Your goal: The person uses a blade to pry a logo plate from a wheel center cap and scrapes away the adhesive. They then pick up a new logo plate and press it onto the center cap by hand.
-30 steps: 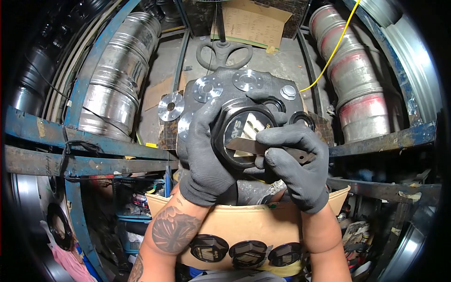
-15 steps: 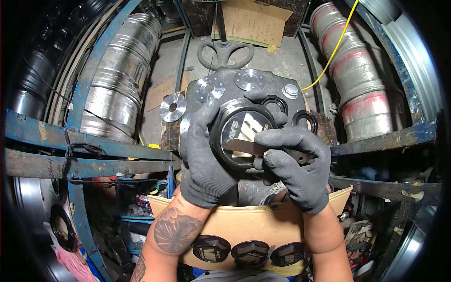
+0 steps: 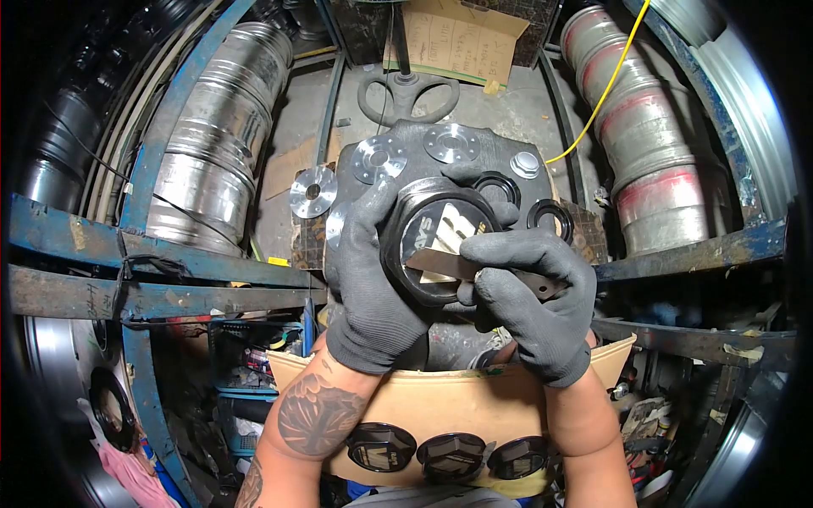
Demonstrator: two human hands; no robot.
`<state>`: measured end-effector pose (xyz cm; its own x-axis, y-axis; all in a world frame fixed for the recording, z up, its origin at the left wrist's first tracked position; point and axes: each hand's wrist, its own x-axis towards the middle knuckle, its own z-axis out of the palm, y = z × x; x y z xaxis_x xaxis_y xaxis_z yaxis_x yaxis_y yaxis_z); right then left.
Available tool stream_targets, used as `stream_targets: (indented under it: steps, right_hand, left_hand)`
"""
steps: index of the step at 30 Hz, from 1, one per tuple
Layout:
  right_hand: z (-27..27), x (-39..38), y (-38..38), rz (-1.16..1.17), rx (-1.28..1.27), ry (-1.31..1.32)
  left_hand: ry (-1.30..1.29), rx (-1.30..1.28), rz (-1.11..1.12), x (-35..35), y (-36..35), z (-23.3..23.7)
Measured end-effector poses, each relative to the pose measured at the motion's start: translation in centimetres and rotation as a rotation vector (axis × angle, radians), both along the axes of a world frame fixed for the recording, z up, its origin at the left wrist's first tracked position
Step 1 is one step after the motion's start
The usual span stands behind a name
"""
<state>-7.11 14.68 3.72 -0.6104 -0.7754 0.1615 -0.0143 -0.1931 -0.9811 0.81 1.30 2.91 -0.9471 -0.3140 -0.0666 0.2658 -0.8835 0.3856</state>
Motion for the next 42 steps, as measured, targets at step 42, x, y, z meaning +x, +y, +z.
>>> stream_targets:
  steps: [42]
  right_hand:
    - [-0.8,-0.3,-0.3,0.052,-0.049,0.13]
  left_hand:
    - [-0.202,-0.111,0.148,0.6,0.1,-0.6]
